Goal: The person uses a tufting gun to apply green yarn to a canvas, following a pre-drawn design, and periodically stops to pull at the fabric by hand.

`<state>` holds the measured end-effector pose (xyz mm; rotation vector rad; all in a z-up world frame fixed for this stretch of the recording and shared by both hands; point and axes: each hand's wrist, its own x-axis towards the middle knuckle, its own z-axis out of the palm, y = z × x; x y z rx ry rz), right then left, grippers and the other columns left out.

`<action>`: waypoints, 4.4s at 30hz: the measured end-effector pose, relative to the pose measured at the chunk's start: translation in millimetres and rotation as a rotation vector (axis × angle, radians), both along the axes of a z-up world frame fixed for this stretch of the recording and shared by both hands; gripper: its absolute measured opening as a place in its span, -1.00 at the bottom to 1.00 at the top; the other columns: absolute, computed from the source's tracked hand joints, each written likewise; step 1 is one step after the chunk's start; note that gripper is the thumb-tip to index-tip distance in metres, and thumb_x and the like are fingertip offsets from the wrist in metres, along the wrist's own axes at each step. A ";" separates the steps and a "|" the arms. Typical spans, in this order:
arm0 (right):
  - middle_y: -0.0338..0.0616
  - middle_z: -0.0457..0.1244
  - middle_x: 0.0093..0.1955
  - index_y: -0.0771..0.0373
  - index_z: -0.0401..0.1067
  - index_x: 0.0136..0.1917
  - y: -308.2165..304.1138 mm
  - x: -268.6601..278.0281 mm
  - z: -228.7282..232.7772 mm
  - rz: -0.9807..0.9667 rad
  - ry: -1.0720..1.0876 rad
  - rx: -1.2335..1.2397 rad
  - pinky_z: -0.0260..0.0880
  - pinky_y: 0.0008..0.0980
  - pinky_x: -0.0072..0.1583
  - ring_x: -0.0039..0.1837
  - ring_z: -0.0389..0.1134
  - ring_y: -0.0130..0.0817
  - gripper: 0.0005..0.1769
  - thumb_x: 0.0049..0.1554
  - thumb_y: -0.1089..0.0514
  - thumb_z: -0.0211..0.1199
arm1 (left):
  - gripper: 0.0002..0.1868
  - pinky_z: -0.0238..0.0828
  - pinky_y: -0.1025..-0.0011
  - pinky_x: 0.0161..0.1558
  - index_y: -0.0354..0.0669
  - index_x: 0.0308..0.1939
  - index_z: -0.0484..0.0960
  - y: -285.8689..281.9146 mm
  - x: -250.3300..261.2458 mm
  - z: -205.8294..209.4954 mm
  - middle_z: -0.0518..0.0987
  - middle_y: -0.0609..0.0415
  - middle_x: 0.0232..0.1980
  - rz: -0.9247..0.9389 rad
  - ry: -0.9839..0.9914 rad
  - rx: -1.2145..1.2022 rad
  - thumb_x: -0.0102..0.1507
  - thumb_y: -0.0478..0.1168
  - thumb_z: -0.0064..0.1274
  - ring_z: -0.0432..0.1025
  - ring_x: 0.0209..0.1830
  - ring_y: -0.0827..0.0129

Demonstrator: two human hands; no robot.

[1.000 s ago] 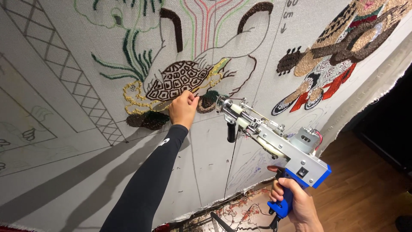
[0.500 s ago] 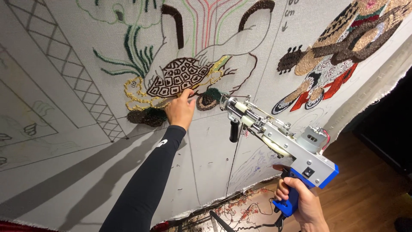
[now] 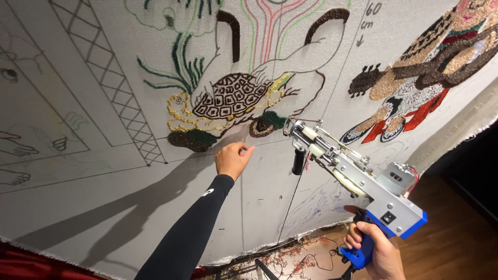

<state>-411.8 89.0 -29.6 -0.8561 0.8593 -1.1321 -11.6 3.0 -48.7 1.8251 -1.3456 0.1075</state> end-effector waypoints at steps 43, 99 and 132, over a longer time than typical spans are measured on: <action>-0.12 0.07 -0.47 0.56 0.41 0.24 -4.0 19.8 33.1 -0.027 0.093 -0.052 0.20 -0.25 -0.29 -0.43 0.10 -0.32 -0.47 0.02 0.25 0.12 | -0.71 0.12 0.53 -0.56 -0.06 -0.11 0.68 -36.2 -96.7 12.5 0.36 0.25 -0.65 -0.868 1.002 0.245 0.28 0.04 0.19 0.18 -0.69 0.60; -0.15 0.17 -0.38 0.49 0.42 0.19 -27.2 83.4 46.6 -0.017 0.238 -0.195 0.25 -0.34 -0.30 -0.38 0.19 -0.37 -0.59 0.06 0.32 0.18 | -0.51 0.10 0.52 -0.62 -0.29 0.12 0.64 -64.9 -61.2 3.4 0.42 0.23 -0.60 -0.682 1.036 0.156 0.23 -0.05 0.26 0.19 -0.71 0.63; -0.20 0.10 -0.43 0.44 0.41 0.03 -31.6 128.2 26.7 0.006 0.066 -0.051 0.21 -0.34 -0.28 -0.39 0.14 -0.37 -0.75 0.09 0.28 0.13 | -0.50 0.48 0.37 -0.03 -0.04 -0.03 0.77 -78.8 -20.9 16.4 0.75 0.03 -0.11 -0.397 0.618 0.145 0.20 0.23 0.18 0.63 -0.08 0.30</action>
